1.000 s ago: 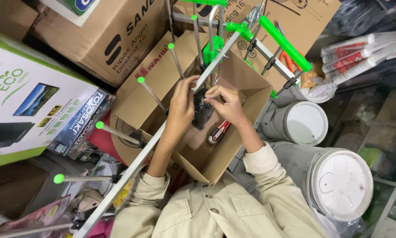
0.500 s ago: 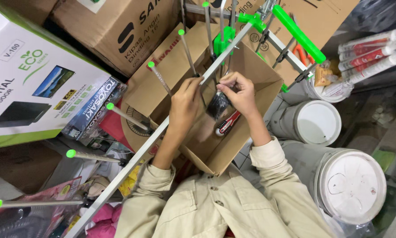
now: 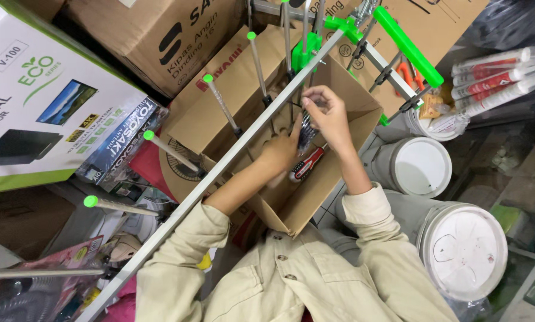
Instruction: The person assembles a television antenna by connecting the metal bars to the green frame and then placing a roll of coaxial cable into the center of the structure.
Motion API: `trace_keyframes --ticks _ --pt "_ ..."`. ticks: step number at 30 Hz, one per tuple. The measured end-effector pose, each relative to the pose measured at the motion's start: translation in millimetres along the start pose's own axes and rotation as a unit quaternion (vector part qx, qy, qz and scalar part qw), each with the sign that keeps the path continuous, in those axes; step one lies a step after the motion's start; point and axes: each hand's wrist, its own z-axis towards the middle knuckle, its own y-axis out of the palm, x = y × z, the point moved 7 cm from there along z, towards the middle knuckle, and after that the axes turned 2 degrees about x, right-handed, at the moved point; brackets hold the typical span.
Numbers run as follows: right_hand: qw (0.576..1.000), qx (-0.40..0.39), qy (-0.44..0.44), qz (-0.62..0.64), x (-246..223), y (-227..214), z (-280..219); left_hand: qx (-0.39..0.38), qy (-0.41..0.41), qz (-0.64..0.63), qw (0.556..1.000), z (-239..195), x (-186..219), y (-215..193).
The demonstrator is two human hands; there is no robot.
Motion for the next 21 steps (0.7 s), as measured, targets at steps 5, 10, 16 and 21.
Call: trace_keyframes --ticks 5,10,16,21 --pt "0.893 0.016 -0.209 -0.398 -4 -27 -1 -0.017 0.055 0.01 0.998 -6 3 9" --pt "0.891 -0.046 0.05 -0.45 22 -38 6 -0.006 0.072 0.02 0.997 -10 1 7" --pt "0.873 -0.107 0.261 -0.399 31 -30 -5 -0.056 0.06 0.036 0.996 -18 -2 5" --pt "0.933 -0.141 0.073 -0.322 57 -39 10 -0.014 0.095 0.029 0.995 -50 17 -46"
